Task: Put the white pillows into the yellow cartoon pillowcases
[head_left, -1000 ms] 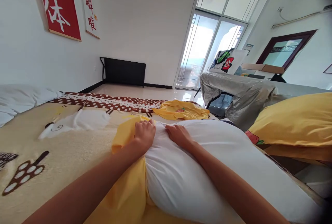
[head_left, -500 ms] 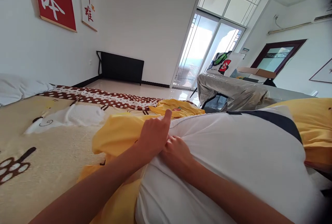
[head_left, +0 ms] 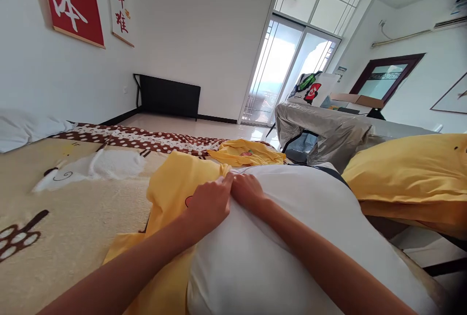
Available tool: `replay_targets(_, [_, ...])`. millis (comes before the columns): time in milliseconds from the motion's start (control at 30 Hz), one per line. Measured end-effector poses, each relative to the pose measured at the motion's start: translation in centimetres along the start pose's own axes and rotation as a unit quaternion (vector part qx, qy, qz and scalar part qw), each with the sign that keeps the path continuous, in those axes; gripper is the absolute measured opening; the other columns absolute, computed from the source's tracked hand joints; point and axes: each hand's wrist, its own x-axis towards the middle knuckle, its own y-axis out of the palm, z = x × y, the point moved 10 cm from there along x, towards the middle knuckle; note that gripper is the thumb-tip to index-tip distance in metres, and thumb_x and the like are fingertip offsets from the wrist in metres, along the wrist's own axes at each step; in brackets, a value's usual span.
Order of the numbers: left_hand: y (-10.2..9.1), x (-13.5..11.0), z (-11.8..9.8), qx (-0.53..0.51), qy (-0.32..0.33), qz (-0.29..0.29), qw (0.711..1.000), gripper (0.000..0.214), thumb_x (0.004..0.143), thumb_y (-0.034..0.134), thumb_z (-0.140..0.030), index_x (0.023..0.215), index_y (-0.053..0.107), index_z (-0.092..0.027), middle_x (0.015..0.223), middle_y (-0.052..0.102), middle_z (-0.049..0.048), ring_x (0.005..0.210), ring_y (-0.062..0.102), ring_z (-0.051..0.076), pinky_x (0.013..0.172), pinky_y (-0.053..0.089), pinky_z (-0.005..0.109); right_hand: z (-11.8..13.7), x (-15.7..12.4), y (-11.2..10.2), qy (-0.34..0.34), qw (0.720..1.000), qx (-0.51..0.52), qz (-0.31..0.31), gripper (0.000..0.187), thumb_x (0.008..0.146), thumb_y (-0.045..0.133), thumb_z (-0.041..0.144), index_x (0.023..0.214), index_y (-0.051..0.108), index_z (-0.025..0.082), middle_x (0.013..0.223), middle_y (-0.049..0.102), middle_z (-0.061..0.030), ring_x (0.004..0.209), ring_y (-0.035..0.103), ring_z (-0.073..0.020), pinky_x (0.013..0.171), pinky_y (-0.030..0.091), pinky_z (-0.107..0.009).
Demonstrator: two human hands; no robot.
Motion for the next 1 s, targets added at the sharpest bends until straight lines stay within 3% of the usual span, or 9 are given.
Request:
replay_targets(167, [-0.5, -1.6, 3.1, 0.064, -0.024, 0.021, 0.997, 0.048, 0.079, 0.039, -0.009, 0.126, 0.040, -0.021, 0.100, 0.062, 0.0076, 0.081, 0.064, 0.022, 0.058, 0.047, 0.029, -4.1, 2.6, -3.1, 0.061, 0.997, -0.012, -0.052, 0.034, 0.090, 0.034, 0.017, 0.113, 0.058, 0.021, 0.094, 0.068, -0.0114, 0.089, 0.064, -0.0255, 0.074, 0.042, -0.034])
replay_targets(300, [-1.8, 0.2, 5.2, 0.142, -0.049, -0.014, 0.988, 0.042, 0.077, 0.039, -0.006, 0.116, 0.049, -0.020, 0.096, 0.060, 0.0090, 0.088, 0.062, 0.024, 0.065, 0.047, 0.032, -8.6, 4.6, -5.0, 0.127, 0.988, -0.027, -0.086, 0.038, 0.093, 0.029, 0.017, 0.121, 0.054, 0.019, 0.099, 0.066, -0.0150, 0.094, 0.061, -0.0268, 0.077, 0.040, -0.035])
replay_targets(367, [-0.9, 1.5, 6.8, 0.156, -0.067, -0.033, 0.985, 0.035, 0.080, 0.039, -0.008, 0.110, 0.053, -0.016, 0.097, 0.061, 0.0113, 0.094, 0.059, 0.027, 0.075, 0.046, 0.037, -9.6, 5.1, -5.1, 0.139, 0.986, -0.032, -0.087, 0.036, 0.094, 0.030, 0.021, 0.118, 0.057, 0.020, 0.104, 0.064, -0.0148, 0.097, 0.059, -0.0268, 0.078, 0.040, -0.035])
replay_targets(467, [2.4, 2.9, 9.5, 0.146, -0.097, -0.023, 0.984, 0.029, 0.083, 0.037, -0.012, 0.102, 0.059, -0.012, 0.098, 0.063, 0.0144, 0.097, 0.058, 0.029, 0.082, 0.043, 0.041, -7.3, 4.0, -4.1, 0.092, 0.991, -0.040, -0.093, 0.034, 0.094, 0.036, 0.030, 0.117, 0.060, 0.021, 0.110, 0.062, -0.0138, 0.105, 0.054, -0.0278, 0.084, 0.039, -0.036])
replay_targets(600, [5.4, 3.0, 11.1, 0.122, -0.122, -0.022, 0.985, 0.029, 0.084, 0.037, -0.015, 0.104, 0.059, -0.013, 0.104, 0.062, 0.0150, 0.099, 0.056, 0.028, 0.082, 0.042, 0.040, 1.9, -1.9, -1.1, -0.121, 0.986, -0.044, -0.106, 0.037, 0.094, 0.040, 0.034, 0.123, 0.057, 0.020, 0.116, 0.060, -0.0138, 0.103, 0.054, -0.0251, 0.089, 0.039, -0.039])
replay_targets(667, [5.5, 2.5, 10.6, 0.117, -0.116, -0.029, 0.986, 0.030, 0.082, 0.040, -0.014, 0.106, 0.058, -0.014, 0.104, 0.061, 0.0146, 0.099, 0.055, 0.027, 0.085, 0.040, 0.041, 4.9, -5.2, 0.6, -0.162, 0.977, -0.061, -0.122, 0.043, 0.089, 0.048, 0.036, 0.128, 0.053, 0.017, 0.127, 0.055, -0.0170, 0.115, 0.049, -0.0298, 0.093, 0.037, -0.043])
replay_targets(733, [5.2, 2.0, 9.6, 0.120, -0.104, -0.032, 0.987, 0.033, 0.081, 0.041, -0.010, 0.108, 0.058, -0.014, 0.103, 0.061, 0.0145, 0.099, 0.054, 0.027, 0.089, 0.038, 0.044, 5.6, -7.1, 2.1, -0.140, 0.975, -0.089, -0.146, 0.053, 0.084, 0.053, 0.028, 0.136, 0.045, 0.018, 0.140, 0.043, -0.0182, 0.125, 0.041, -0.0348, 0.096, 0.034, -0.048])
replay_targets(833, [4.6, 1.1, 8.3, 0.146, -0.100, -0.060, 0.982, 0.040, 0.084, 0.034, -0.007, 0.118, 0.054, -0.014, 0.115, 0.056, 0.0161, 0.109, 0.049, 0.029, 0.095, 0.034, 0.047, 4.1, -7.0, 3.9, -0.088, 0.976, -0.124, -0.158, 0.066, 0.082, 0.050, 0.018, 0.145, 0.031, 0.028, 0.148, 0.034, -0.0156, 0.130, 0.035, -0.0392, 0.093, 0.034, -0.055])
replay_targets(1000, [5.4, 1.2, 9.4, 0.114, -0.113, -0.078, 0.984, 0.040, 0.086, 0.028, -0.006, 0.114, 0.055, -0.014, 0.107, 0.057, 0.0161, 0.105, 0.050, 0.029, 0.088, 0.037, 0.044, 2.8, -4.2, 5.1, -0.104, 0.975, -0.130, -0.146, 0.062, 0.089, 0.034, 0.011, 0.146, 0.025, 0.035, 0.137, 0.048, -0.0154, 0.115, 0.051, -0.0336, 0.085, 0.040, -0.050])
